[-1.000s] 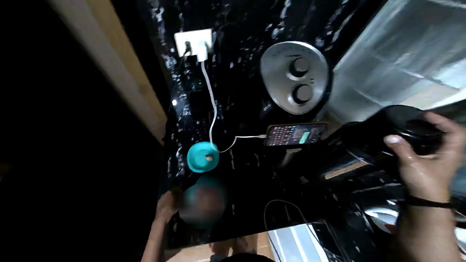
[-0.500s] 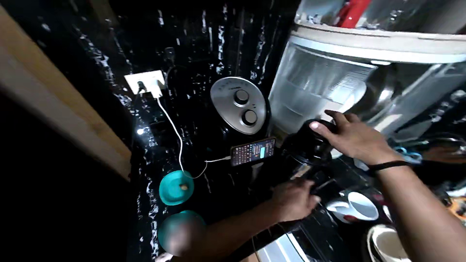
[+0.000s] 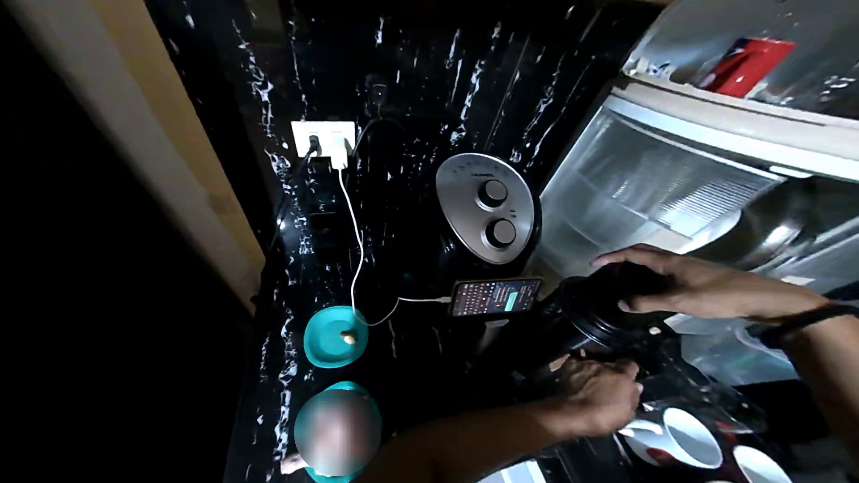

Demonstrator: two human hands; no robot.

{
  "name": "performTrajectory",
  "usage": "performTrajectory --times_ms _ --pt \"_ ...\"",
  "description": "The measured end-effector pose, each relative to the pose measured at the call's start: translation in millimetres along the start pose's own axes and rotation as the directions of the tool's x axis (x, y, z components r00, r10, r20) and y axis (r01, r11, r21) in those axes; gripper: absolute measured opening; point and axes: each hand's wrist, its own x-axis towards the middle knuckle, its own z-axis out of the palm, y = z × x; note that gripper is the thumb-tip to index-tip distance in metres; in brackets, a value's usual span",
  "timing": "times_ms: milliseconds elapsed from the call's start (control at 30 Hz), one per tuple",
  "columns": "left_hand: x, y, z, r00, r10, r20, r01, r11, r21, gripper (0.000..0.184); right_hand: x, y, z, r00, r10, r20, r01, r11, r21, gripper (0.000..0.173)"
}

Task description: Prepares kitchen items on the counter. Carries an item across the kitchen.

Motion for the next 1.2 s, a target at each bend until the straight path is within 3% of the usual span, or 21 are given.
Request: performTrajectory --times_ms 167,267,367,500,567,667,733,800,933,1067,1200 --pt "3 1 -2 0.999 -0.04 0.024 0.038 0.997 0.074 0.038 -1 7 -3 0.994 -0.088 0.069 0.083 0.993 0.079 0.07" --pt "9 2 3 0.998 -0.058 -0.018 0.06 0.987 0.151 0.038 2 3 -6 0.995 0.1 -0.023 -0.099 0.994 0.048 0.064" --pt "17 -3 1 0.998 -0.054 -0.018 0.056 0.987 0.153 0.04 9 -16 -2 0.927 0.355 -0.122 -0.361 0.932 -0.027 0.062" --pt "26 -10 -6 1.0 -0.016 0.002 0.016 0.989 0.147 0.04 18 -13 3 0.827 0.54 -0.159 -0.554 0.831 -0.058 0.089" --pt "28 -11 -11 1.0 -0.004 0.026 -0.001 0.988 0.154 0.04 19 -13 2 0.854 0.504 -0.133 -0.515 0.854 -0.072 0.086" --pt "32 -15 -18 0.995 0.031 0.093 -0.047 0.983 0.175 0.038 18 -3 -9 0.977 0.214 -0.014 -0.214 0.973 -0.091 0.066" --pt "35 -19 -21 0.991 0.07 0.113 -0.09 0.978 0.188 0.039 16 5 -13 0.997 0.055 0.045 -0.05 0.994 -0.102 0.075" --pt "37 -23 -22 0.988 0.104 0.112 -0.123 0.975 0.186 0.038 12 15 -16 0.997 -0.018 0.071 0.02 0.999 -0.032 0.077" --pt "38 -36 -16 0.981 0.192 0.037 -0.195 0.973 0.123 0.035 11 30 -22 0.994 -0.047 0.096 0.037 0.993 0.111 0.077" --pt "39 -46 -11 0.964 0.262 -0.044 -0.258 0.963 0.08 0.034 19 33 -33 0.985 -0.025 0.172 0.007 0.994 0.108 0.077" --pt "39 -46 -9 0.976 0.214 -0.048 -0.212 0.976 0.044 0.036 28 24 -40 0.981 0.044 0.189 -0.06 0.995 0.079 0.069"
